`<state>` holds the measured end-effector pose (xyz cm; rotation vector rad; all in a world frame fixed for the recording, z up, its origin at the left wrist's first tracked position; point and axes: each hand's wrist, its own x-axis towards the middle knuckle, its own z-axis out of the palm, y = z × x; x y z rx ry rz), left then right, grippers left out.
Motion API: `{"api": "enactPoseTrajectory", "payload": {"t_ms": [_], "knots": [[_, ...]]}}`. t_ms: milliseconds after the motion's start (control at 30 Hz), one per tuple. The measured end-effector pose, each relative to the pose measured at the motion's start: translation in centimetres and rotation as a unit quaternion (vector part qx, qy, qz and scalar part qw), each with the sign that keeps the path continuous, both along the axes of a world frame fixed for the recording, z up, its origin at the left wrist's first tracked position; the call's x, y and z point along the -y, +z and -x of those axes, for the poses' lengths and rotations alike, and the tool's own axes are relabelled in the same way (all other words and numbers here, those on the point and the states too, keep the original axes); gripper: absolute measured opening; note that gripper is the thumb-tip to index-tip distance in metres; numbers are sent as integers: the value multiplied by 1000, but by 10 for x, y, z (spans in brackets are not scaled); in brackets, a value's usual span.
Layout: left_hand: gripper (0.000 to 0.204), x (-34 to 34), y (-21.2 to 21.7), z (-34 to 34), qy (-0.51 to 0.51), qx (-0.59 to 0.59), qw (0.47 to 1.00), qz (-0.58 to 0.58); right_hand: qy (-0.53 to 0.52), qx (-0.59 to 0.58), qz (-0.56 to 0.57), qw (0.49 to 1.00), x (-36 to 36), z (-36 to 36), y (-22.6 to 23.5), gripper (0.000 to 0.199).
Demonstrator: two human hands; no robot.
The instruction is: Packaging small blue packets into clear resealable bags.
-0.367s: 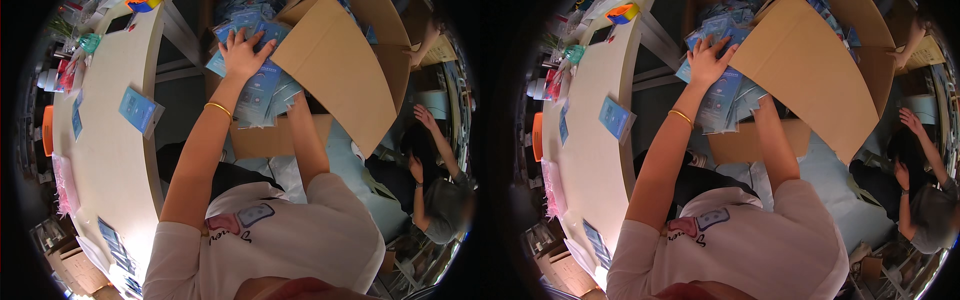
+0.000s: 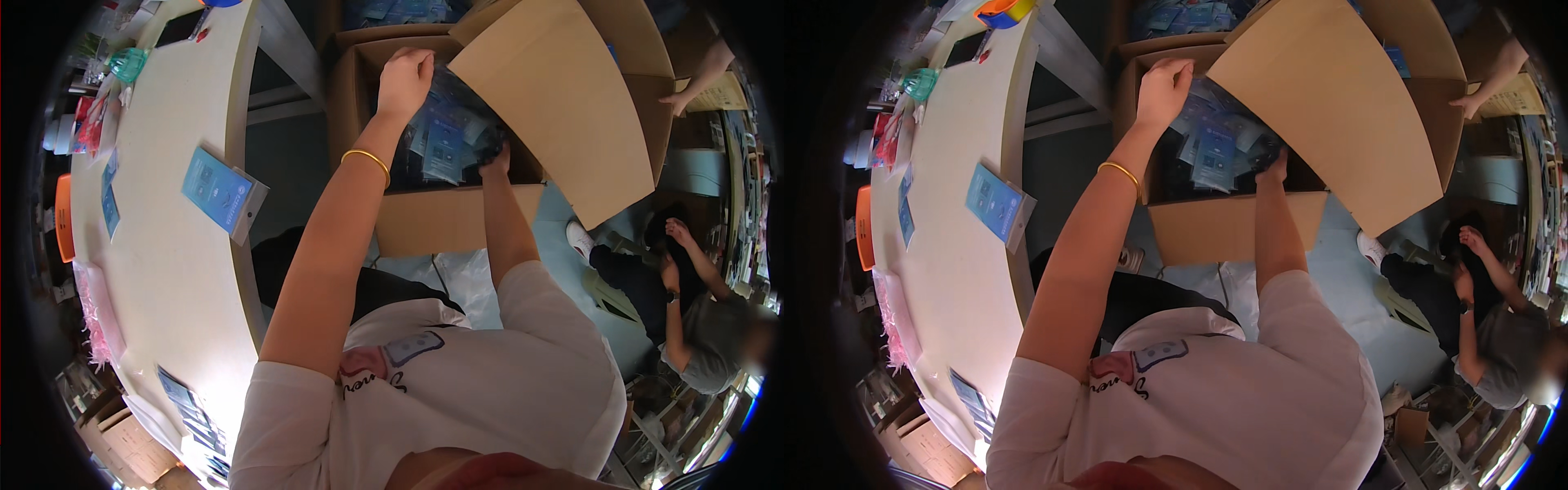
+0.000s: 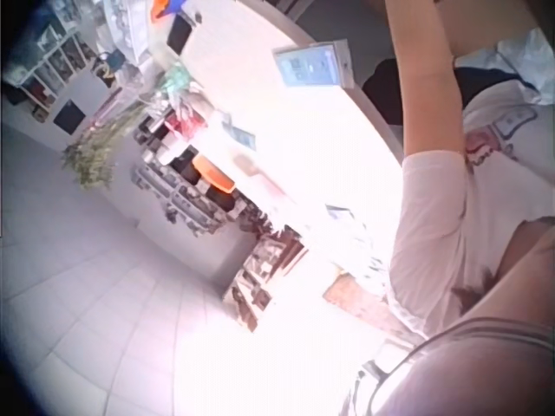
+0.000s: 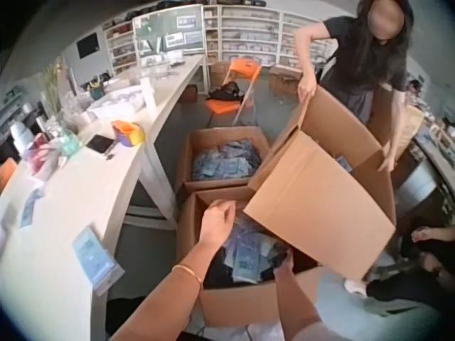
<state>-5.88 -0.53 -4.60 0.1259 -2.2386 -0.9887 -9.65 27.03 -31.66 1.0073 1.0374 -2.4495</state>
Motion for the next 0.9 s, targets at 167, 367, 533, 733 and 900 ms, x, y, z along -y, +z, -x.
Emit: {"api": "enactPoseTrajectory", "payload": {"t_ms": [167,367,533,733,900], "knots": [[13,49,46,-59,104,112,987,49,159,136,-80,975,108,-111,33,13],[12,130,140,-144,141,33,972,183,198,-649,-358,642,242,-188,275,37],[29,287,156,-281,382,48,880,278,357,-790,-401,295,315,-235,363,70],[88,428,112,-472,587,328,725,147,474,-824,-275,146,401,-263,357,62],[80,453,76,-490,575,324,742,116,478,-856,-183,72,529,-284,355,59]]}}
